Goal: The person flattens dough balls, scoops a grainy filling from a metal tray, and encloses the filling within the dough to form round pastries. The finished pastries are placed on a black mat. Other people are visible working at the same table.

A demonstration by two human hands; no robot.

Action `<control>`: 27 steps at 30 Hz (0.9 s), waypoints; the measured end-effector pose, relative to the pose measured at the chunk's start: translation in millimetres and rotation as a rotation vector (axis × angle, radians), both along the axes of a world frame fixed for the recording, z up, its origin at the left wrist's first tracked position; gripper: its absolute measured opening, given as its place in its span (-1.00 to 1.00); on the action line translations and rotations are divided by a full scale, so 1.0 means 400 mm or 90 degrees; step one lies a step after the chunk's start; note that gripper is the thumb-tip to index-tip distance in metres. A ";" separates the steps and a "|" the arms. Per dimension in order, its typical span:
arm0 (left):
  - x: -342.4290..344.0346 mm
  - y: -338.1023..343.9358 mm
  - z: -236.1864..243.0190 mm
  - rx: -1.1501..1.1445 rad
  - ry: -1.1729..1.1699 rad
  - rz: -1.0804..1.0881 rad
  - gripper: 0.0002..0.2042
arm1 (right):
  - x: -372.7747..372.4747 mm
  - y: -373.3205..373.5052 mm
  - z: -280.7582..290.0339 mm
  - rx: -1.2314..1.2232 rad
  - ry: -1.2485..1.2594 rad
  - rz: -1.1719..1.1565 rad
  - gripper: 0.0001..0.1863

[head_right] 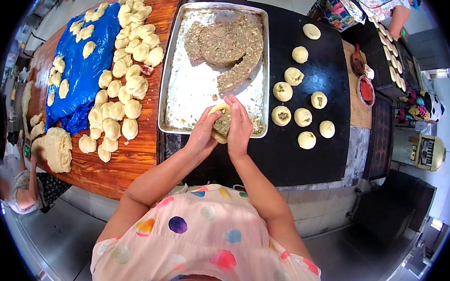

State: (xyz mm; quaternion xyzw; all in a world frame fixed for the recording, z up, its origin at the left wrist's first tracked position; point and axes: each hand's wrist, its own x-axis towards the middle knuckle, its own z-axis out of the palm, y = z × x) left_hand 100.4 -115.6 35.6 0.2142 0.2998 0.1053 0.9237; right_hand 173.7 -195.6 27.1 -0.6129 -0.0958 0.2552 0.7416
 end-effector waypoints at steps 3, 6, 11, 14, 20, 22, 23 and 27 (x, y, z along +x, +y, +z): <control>0.002 0.018 -0.018 -0.056 -0.019 -0.008 -0.65 | 0.024 -0.024 0.023 0.057 0.133 0.039 -0.22; 0.029 0.005 -0.032 -0.119 0.020 -0.027 -0.62 | 0.039 -0.024 -0.035 0.088 0.311 0.072 -0.24; 0.061 0.037 -0.058 0.034 0.126 -0.036 -0.54 | 0.006 0.044 -0.010 -0.161 -0.250 0.025 -0.71; 0.089 0.035 -0.082 0.098 0.175 0.015 -0.53 | 0.006 0.069 -0.019 -0.172 -0.383 -0.019 -0.74; 0.125 0.121 -0.129 0.221 0.217 -0.221 -0.32 | 0.076 0.083 -0.065 -0.106 -0.128 0.010 -0.72; 0.162 0.138 -0.100 0.163 0.122 -0.219 -0.17 | 0.104 0.091 -0.073 -0.006 0.071 -0.047 -0.70; 0.169 0.141 -0.073 0.120 0.115 -0.197 -0.15 | 0.120 0.093 -0.079 0.075 0.185 -0.100 -0.69; 0.174 0.126 -0.039 -0.031 0.026 -0.078 -0.24 | 0.142 0.120 -0.038 0.318 0.403 -0.148 -0.62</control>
